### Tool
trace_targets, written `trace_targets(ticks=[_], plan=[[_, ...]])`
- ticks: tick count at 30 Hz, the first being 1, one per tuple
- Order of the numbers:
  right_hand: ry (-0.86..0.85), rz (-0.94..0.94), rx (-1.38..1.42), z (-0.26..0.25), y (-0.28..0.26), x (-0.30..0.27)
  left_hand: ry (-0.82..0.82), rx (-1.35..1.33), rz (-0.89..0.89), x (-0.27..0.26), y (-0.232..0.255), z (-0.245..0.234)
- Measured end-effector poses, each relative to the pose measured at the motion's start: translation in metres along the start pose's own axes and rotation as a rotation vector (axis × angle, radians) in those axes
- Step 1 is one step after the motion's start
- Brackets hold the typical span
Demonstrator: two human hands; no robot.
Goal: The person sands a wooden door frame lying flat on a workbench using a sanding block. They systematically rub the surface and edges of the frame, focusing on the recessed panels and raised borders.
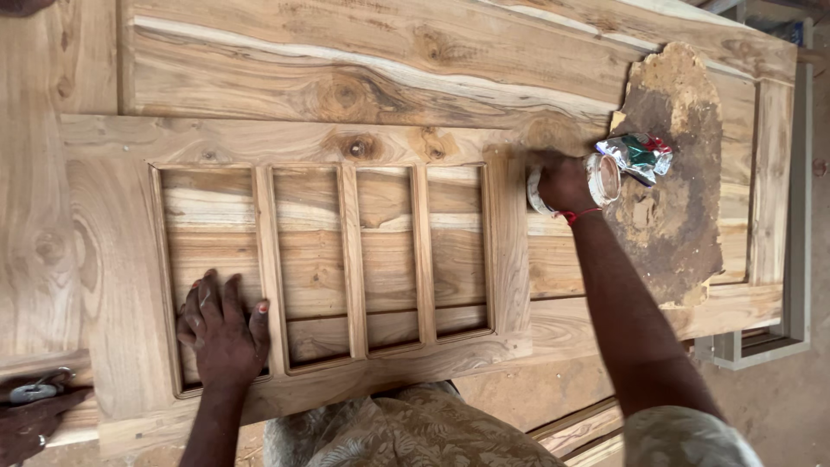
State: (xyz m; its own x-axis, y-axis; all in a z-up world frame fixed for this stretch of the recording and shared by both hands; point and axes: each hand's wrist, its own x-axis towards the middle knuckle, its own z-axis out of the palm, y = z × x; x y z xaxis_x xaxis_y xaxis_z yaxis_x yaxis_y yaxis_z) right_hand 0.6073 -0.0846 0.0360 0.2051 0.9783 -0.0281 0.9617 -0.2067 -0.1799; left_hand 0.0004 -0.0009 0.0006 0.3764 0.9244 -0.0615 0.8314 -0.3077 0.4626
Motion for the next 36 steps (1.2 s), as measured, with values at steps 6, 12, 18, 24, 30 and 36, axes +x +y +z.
trace_targets(ticks=[6,12,18,24,30,36], plan=[[0.121,-0.091,0.058,0.031,-0.008,-0.008,0.007,-0.019,0.004,-0.001,0.002,0.0],[-0.046,-0.001,0.116,0.0,0.001,0.002,0.026,-0.015,0.021,0.0,0.005,-0.003],[-0.02,0.024,0.066,0.016,0.001,0.03,0.007,-0.008,0.016,0.0,0.002,0.0],[-0.179,-0.063,0.056,0.011,-0.003,-0.002,0.008,-0.041,0.001,-0.002,0.0,0.001],[0.049,0.103,0.313,0.002,-0.009,0.004,-0.132,0.071,-0.095,0.0,0.035,0.023],[0.228,0.106,0.314,0.011,-0.007,0.027,0.13,-0.204,-0.043,0.005,0.047,0.026]])
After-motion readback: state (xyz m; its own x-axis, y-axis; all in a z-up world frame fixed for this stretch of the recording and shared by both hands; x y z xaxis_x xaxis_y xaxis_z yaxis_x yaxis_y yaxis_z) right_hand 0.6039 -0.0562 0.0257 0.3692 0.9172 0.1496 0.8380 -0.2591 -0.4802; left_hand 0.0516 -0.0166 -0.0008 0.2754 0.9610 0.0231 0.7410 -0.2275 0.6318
